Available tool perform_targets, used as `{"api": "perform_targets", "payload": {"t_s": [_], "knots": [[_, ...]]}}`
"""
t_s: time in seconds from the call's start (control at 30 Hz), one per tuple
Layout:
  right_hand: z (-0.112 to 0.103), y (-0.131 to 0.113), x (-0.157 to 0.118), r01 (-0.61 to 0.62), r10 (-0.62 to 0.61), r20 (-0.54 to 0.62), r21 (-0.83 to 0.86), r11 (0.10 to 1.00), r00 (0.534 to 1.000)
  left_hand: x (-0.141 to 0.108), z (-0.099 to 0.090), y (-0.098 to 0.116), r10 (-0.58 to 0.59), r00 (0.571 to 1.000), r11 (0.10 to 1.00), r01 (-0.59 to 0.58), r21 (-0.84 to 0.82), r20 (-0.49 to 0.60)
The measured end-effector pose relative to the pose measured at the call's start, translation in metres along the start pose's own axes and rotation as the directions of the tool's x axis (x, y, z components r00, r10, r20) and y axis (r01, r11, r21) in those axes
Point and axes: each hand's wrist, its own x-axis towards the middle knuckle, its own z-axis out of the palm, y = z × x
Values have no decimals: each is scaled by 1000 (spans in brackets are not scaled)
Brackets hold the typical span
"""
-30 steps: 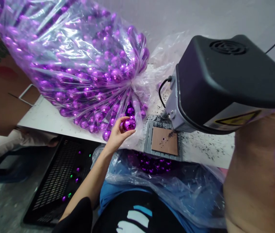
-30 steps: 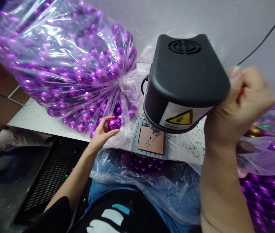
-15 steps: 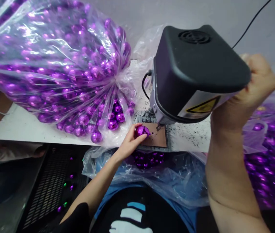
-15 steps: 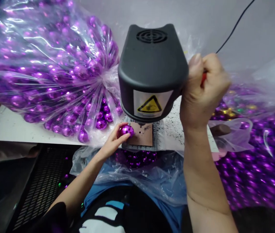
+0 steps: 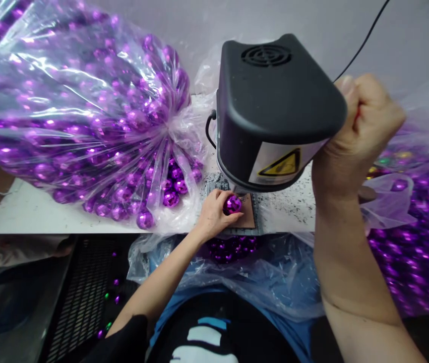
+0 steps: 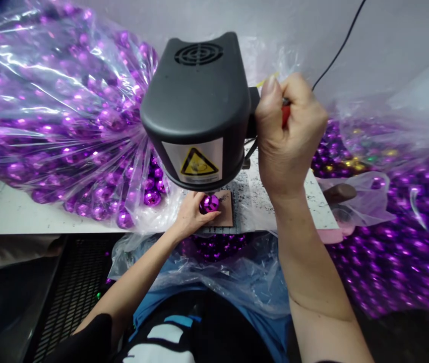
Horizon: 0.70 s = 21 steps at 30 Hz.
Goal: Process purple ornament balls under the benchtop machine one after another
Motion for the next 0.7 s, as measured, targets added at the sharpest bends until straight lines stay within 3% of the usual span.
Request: {"api": "perform_targets", "payload": {"t_s": [0.17,0.3,0.5,0.7], "knots": [[0,1,0,23,-23,7,19,1000,1000,0,16,3,-12,995,1000,14,12,-99],[-4,-1,-3,60,-60,12,0,998,998,-2,22,0,-14,997,999,11,-44,-78],[-19,2,-42,163,-178,-133,-121,979,975,-3,22,-2,-48,999,992,45,-120,-19],[-26,13,-74,274,-270,-166,-2,962,948,-3,22,1,-60,998,986,62,-156,17]]}}
